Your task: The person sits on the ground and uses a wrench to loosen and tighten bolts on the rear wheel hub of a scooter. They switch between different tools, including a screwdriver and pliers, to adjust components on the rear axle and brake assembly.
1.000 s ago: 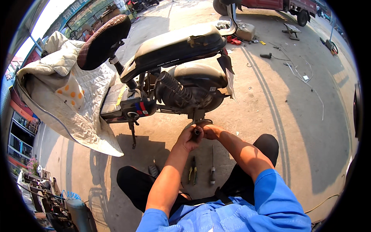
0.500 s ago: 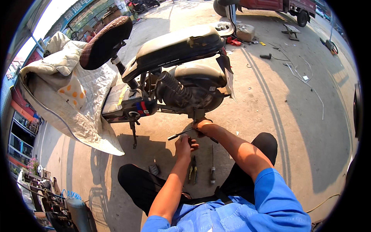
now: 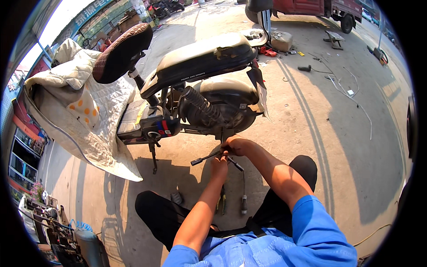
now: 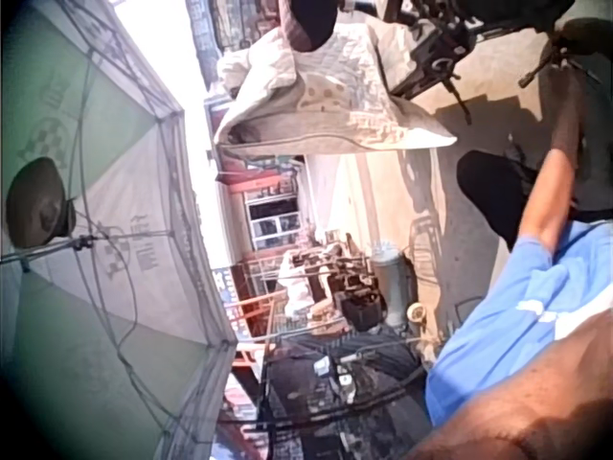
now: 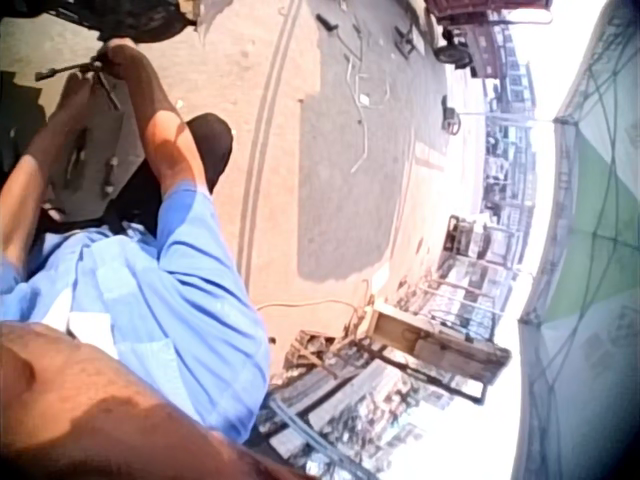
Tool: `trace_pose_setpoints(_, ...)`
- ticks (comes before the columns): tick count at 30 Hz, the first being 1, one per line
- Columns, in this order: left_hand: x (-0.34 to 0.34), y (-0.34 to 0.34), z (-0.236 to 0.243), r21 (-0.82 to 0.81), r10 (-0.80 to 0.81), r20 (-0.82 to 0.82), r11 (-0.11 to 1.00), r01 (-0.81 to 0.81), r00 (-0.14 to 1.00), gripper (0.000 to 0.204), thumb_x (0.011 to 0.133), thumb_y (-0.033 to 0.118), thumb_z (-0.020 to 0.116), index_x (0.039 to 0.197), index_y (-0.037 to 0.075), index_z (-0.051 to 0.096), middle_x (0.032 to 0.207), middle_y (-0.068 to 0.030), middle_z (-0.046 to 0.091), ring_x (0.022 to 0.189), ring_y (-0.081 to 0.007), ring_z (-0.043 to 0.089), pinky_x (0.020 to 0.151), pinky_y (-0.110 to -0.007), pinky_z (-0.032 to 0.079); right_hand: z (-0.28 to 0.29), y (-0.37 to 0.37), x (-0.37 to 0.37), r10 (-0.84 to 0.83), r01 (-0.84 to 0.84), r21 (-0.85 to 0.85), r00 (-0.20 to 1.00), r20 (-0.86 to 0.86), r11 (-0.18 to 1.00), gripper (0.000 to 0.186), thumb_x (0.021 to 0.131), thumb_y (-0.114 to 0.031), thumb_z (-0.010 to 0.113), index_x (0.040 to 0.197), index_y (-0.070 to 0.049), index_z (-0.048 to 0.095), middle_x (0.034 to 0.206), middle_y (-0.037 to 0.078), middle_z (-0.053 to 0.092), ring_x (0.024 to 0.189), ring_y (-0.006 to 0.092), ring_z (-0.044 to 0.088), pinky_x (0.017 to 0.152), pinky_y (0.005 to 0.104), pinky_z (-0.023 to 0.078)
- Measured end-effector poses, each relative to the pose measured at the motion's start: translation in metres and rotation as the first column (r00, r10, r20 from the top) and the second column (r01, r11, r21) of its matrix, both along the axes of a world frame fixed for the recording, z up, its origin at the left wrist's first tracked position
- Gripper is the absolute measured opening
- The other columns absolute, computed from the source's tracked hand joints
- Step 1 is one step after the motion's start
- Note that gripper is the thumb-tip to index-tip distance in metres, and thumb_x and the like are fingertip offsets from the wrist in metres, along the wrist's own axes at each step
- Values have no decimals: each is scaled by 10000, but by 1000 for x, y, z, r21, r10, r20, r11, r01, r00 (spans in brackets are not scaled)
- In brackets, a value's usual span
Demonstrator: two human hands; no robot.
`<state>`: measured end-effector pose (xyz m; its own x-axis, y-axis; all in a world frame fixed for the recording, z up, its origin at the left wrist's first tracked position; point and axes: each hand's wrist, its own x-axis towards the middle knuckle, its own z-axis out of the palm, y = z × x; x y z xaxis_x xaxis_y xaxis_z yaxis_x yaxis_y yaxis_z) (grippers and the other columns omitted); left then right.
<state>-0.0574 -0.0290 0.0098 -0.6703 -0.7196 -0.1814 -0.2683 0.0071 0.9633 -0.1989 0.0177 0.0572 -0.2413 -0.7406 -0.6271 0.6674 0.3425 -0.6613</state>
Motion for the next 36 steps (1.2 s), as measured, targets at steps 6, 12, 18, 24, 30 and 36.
trace_pose_setpoints(6, -3, -10, 11, 586, 95, -91, 810, -24, 991, 267, 955, 181, 371, 1007, 27, 582, 926, -114, 656, 740, -256, 661, 644, -380, 546, 4, 11, -1, 165, -104, 192, 926, -339, 976, 182, 855, -216, 615, 834, -38, 648, 701, 46, 620, 554, 136, 535, 460, 261, 412)
trace_pose_setpoints(12, -28, -30, 52, 709, 153, 65, 688, -153, 986, 330, 983, 204, 256, 1084, 24, 513, 997, -183, 641, 873, -331, 648, 752, -504, 548, -3, 19, 1, 332, -332, 114, 734, -592, 936, 319, 890, -290, 557, 1039, -21, 644, 915, 80, 663, 718, 140, 597, 611, 298, 461)
trace_pose_setpoints(18, -32, -35, 20, 829, 148, -51, 558, -41, 988, 278, 965, 173, 357, 1021, 22, 583, 866, -114, 665, 739, -230, 668, 557, -337, 577, -12, 16, -5, 38, -25, 56, 969, -242, 998, 257, 899, -277, 553, 968, -53, 656, 893, 48, 665, 730, 151, 610, 601, 277, 467)
trace_pose_setpoints(24, -32, -47, 10, 992, 305, -82, 121, 47, 949, 204, 907, 69, 391, 845, 7, 575, 701, -63, 632, 549, -124, 607, 428, -203, 499, -29, 25, 11, 103, -83, -268, 993, 59, 960, 198, 913, -306, 504, 932, -124, 580, 884, -14, 596, 899, 135, 570, 929, 326, 396)
trace_pose_setpoints(30, -22, -44, 5, 981, 316, -192, 29, 193, 929, 183, 889, 93, 464, 758, 20, 569, 618, -28, 594, 491, -107, 568, 371, -198, 419, -22, 25, 17, 199, -161, -466, 980, 32, 870, 272, 925, -279, 444, 735, -113, 543, 713, -6, 536, 681, 111, 528, 705, 240, 411)
trace_pose_setpoints(36, 3, -25, 19, 955, 341, -127, 296, 22, 932, 136, 914, 96, 454, 865, 24, 558, 682, -53, 595, 528, -146, 581, 435, -243, 451, -27, 9, 8, 147, -114, 94, 831, -536, 989, 294, 891, -277, 571, 836, 11, 599, 699, 51, 586, 564, 120, 485, 515, 300, 420)
